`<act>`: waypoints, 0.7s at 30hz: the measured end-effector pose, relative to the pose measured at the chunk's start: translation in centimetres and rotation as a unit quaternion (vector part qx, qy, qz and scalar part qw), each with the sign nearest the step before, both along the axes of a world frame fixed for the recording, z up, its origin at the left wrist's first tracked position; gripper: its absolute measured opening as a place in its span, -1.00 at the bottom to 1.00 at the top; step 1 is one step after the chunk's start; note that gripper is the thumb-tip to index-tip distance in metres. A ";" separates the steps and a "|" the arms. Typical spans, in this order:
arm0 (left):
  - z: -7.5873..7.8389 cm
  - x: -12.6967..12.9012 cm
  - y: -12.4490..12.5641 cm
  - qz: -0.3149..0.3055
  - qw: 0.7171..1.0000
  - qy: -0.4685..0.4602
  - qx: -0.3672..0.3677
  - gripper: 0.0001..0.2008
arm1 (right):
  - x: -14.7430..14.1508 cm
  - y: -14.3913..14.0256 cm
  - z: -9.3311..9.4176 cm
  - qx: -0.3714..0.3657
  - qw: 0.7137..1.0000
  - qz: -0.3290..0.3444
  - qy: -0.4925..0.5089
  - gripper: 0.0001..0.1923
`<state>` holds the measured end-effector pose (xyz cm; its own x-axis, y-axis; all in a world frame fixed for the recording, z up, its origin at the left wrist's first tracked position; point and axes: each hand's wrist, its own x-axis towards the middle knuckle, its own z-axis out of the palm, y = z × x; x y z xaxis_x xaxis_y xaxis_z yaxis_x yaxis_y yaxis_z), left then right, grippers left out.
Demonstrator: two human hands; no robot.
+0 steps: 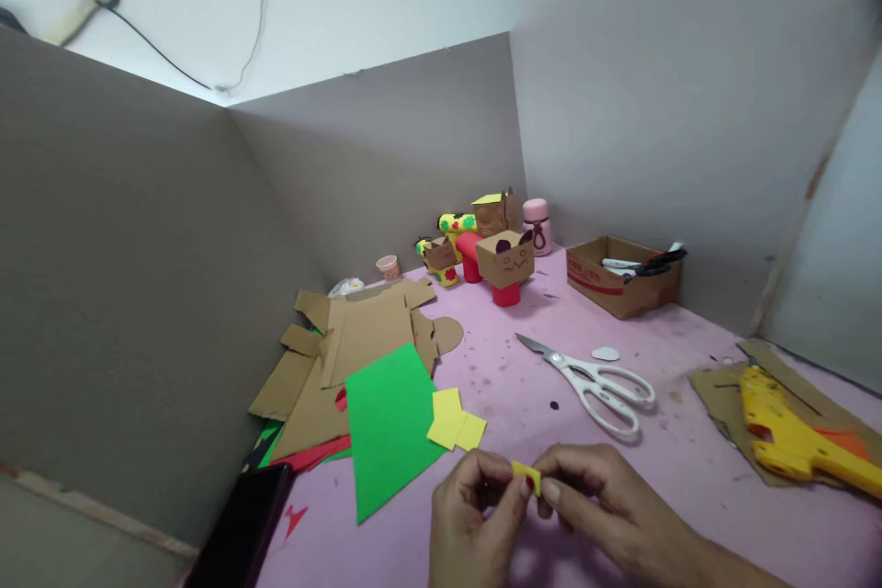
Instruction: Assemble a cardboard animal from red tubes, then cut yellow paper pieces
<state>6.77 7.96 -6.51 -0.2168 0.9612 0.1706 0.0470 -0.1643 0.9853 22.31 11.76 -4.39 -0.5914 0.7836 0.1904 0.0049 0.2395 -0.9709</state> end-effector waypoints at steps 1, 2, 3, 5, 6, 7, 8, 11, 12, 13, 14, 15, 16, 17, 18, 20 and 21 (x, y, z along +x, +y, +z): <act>0.3 0.1 -0.1 0.001 1.000 -0.004 0.003 -0.76 | 0.0 0.0 0.0 -0.012 1.000 -0.002 0.007 -0.64; 0.6 0.2 -0.2 0.001 1.000 -0.008 0.005 -0.77 | -0.1 0.0 -0.1 -0.024 1.000 -0.004 0.012 -0.63; 0.8 0.3 -0.3 0.002 1.000 -0.012 0.003 -0.78 | -0.1 0.0 -0.2 -0.033 0.999 -0.007 0.013 -0.61; 1.1 0.4 -0.3 0.007 1.000 -0.026 -0.006 -0.80 | -0.2 0.1 -0.3 -0.040 0.999 -0.013 0.005 -0.60; 1.1 0.4 -0.3 0.010 0.999 -0.041 -0.012 -0.81 | -0.2 0.1 -0.4 -0.036 0.999 -0.016 0.000 -0.59; 1.2 0.4 -0.2 0.011 0.998 -0.060 -0.019 -0.79 | -0.3 0.2 -0.4 -0.029 0.999 -0.019 -0.005 -0.59; 1.2 0.4 -0.2 0.009 0.997 -0.076 -0.028 -0.77 | -0.3 0.2 -0.4 -0.021 0.999 -0.021 -0.011 -0.59; 1.2 0.1 0.0 -0.026 0.993 -0.097 -0.070 -0.78 | -0.2 0.2 -0.4 0.007 0.999 -0.022 -0.030 -0.60; 1.3 0.0 0.1 -0.041 0.991 -0.096 -0.083 -0.81 | -0.2 0.2 -0.4 0.013 0.999 -0.021 -0.034 -0.61; 1.3 -0.1 0.1 -0.051 0.990 -0.094 -0.091 -0.82 | -0.2 0.1 -0.4 0.014 0.999 -0.021 -0.036 -0.62; 1.4 -0.2 0.1 -0.056 0.990 -0.092 -0.094 -0.83 | -0.2 0.2 -0.4 0.011 0.999 -0.023 -0.035 -0.64; 1.5 -0.3 0.1 -0.058 0.990 -0.088 -0.095 -0.85 | -0.2 0.2 -0.4 0.008 0.999 -0.028 -0.036 -0.65; 1.5 -0.4 0.1 -0.057 0.991 -0.075 -0.094 -0.86 | -0.2 0.2 -0.4 0.006 0.999 -0.032 -0.038 -0.67; 1.5 -0.5 0.1 -0.056 0.993 -0.055 -0.090 -0.88 | -0.2 0.2 -0.4 0.009 0.998 -0.037 -0.045 -0.70; 1.5 -0.5 0.1 -0.056 0.994 -0.031 -0.085 -0.89 | -0.1 0.2 -0.4 0.018 0.997 -0.039 -0.059 -0.73; 1.3 -0.5 0.1 -0.053 0.996 0.001 -0.078 -0.90 | -0.1 0.3 -0.4 0.045 0.994 -0.031 -0.092 -0.77; 1.2 -0.5 0.2 -0.048 0.996 -0.001 -0.079 -0.90 | 0.0 0.3 -0.4 0.054 0.992 -0.026 -0.107 -0.78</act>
<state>6.31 8.16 -5.29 -0.1222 0.9924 0.0155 0.0362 -0.0111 0.9993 22.29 12.07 -4.82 -0.5875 0.7954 0.1492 0.2239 0.3369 -0.9145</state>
